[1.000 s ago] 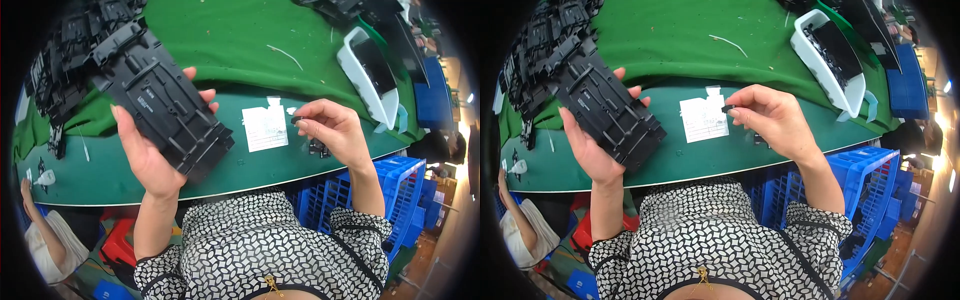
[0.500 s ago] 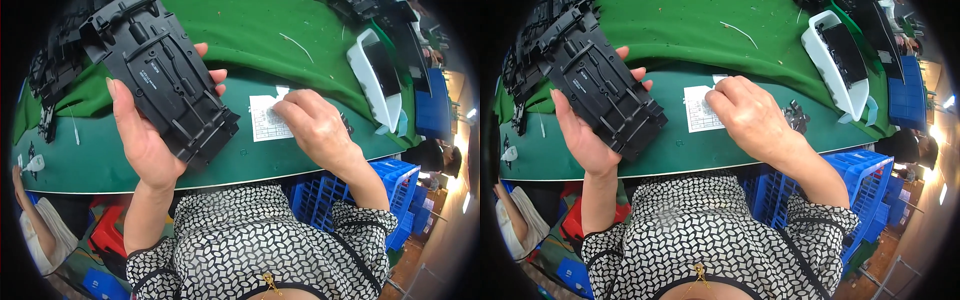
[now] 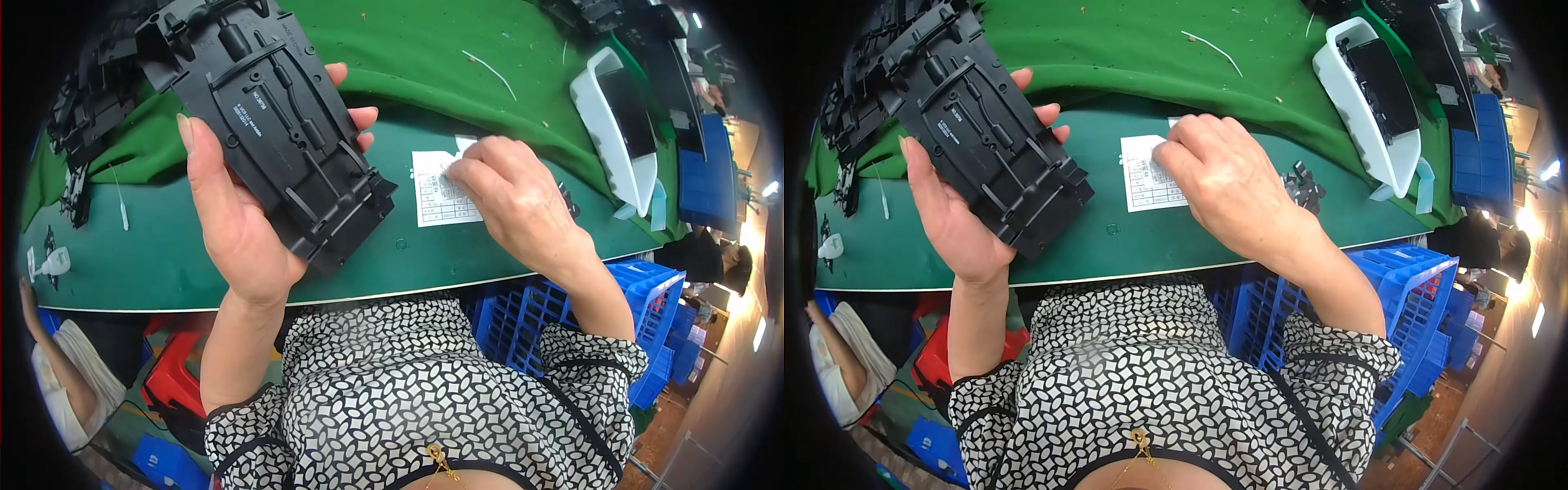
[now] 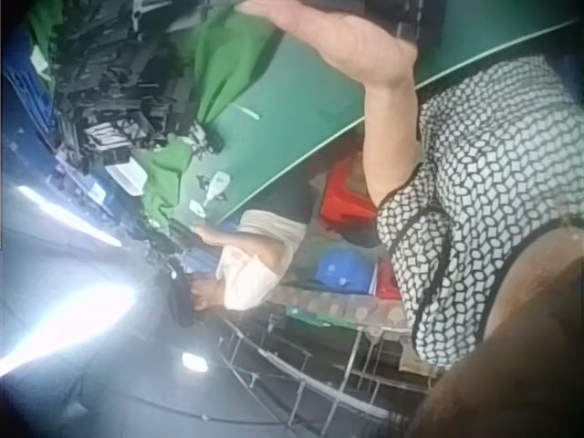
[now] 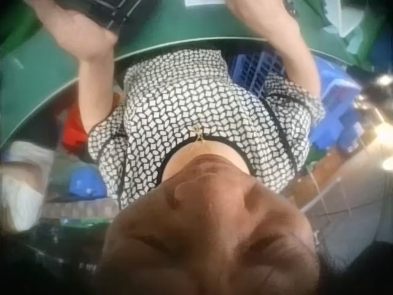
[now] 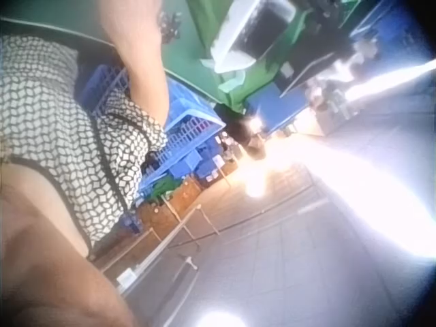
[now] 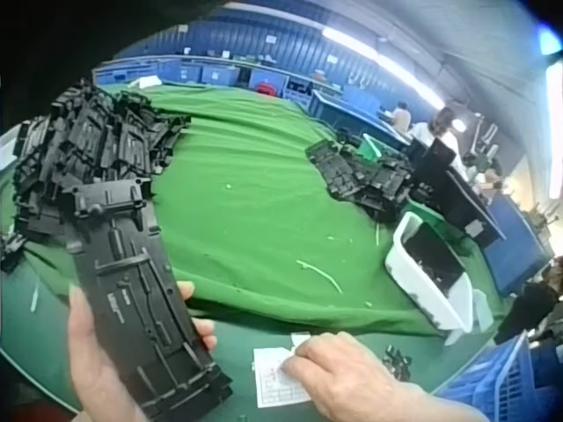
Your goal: The person assembles small plastic parts onto a larger plastic base component by hand, taking the parts from storage crates and attaching them to the base.
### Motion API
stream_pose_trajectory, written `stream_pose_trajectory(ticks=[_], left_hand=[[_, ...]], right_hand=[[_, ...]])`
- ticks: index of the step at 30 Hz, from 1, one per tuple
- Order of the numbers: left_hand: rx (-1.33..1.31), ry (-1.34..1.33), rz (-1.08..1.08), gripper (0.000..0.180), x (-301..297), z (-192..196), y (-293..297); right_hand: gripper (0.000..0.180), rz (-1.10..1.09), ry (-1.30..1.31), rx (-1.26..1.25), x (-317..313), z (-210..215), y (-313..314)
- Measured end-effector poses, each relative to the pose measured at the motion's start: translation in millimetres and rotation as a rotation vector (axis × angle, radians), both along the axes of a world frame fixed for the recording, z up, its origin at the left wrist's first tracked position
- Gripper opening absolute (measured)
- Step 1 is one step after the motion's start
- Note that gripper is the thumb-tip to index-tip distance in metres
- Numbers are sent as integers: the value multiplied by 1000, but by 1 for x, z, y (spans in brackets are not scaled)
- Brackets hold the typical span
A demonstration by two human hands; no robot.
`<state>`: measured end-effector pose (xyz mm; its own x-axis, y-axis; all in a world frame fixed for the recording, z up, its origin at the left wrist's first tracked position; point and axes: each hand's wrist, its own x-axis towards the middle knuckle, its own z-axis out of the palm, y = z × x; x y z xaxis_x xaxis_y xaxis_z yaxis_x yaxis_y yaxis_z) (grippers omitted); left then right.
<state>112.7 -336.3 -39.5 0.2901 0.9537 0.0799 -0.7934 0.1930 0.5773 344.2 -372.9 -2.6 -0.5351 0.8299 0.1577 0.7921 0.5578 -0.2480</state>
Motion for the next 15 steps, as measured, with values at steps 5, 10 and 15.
stream_pose_trajectory(ticks=[5, 10, 15], left_hand=[[12, -18, -20, 73, -1, -2, 0], [29, -75, -31, 72, -1, -4, 1], [24, -49, -29, 71, -1, -3, 1]], right_hand=[[13, -54, 13, -179, 6, 10, -7], [6, -277, 99, -113, 9, 1, -4], [6, -197, 0, -132, 5, 6, -13]])
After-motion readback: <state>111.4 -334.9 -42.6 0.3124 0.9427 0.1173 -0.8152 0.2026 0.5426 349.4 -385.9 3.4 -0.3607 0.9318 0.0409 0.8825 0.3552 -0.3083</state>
